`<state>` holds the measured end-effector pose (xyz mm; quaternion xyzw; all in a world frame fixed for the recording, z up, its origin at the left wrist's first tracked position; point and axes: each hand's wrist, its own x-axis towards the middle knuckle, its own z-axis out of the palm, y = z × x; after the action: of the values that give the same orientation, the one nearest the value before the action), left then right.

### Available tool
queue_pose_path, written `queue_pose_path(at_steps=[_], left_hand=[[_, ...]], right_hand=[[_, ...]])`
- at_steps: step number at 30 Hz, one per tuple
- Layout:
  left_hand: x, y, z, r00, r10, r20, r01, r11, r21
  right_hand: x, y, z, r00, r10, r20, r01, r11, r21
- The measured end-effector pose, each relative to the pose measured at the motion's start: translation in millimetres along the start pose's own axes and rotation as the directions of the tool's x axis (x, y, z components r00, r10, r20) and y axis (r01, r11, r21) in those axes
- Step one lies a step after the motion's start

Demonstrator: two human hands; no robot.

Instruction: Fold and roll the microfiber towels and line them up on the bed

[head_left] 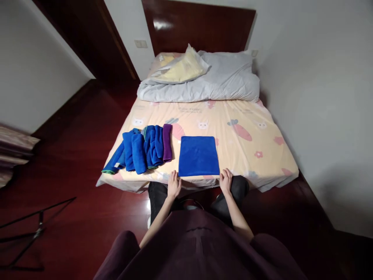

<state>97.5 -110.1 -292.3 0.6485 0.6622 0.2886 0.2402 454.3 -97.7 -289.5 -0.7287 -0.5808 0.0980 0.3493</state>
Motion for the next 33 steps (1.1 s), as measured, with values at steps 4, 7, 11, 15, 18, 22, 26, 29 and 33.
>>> queue_pose_path(at_steps=[4, 7, 11, 15, 18, 22, 26, 29, 33], left_hand=[[-15, -5, -9.6, 0.996, -0.083, -0.017, 0.080, 0.987, -0.136], [-1, -3, -16.3, 0.974, -0.221, 0.042, 0.222, 0.922, -0.316], [25, 4, -14.3, 0.906, -0.366, 0.212, 0.421, 0.743, -0.521], [35, 13, -6.1, 0.886, -0.399, 0.235, 0.454, 0.650, -0.609], [37, 16, -4.1, 0.887, -0.395, 0.238, 0.453, 0.646, -0.614], [36, 16, -8.3, 0.890, -0.397, 0.222, 0.444, 0.651, -0.615], [31, 10, -13.7, 0.879, -0.421, 0.226, 0.462, 0.629, -0.625], [23, 2, -15.5, 0.870, -0.441, 0.222, 0.478, 0.637, -0.605], [11, -6, -14.7, 0.862, -0.466, 0.201, 0.490, 0.660, -0.570]], right_hand=[[-11, -3, 5, 0.991, 0.129, -0.034, -0.121, 0.976, 0.183], [-6, -5, 10, 0.976, 0.206, 0.074, -0.218, 0.926, 0.309], [4, -7, 12, 0.924, 0.290, 0.248, -0.375, 0.812, 0.448], [11, -11, 7, 0.852, 0.345, 0.394, -0.518, 0.660, 0.543], [16, -15, 2, 0.818, 0.365, 0.444, -0.570, 0.617, 0.543], [21, -20, -2, 0.798, 0.400, 0.450, -0.597, 0.620, 0.509], [15, -22, -3, 0.811, 0.421, 0.406, -0.583, 0.634, 0.508], [5, -21, -2, 0.816, 0.437, 0.379, -0.578, 0.640, 0.507], [-9, -18, -2, 0.823, 0.436, 0.364, -0.568, 0.640, 0.518]])
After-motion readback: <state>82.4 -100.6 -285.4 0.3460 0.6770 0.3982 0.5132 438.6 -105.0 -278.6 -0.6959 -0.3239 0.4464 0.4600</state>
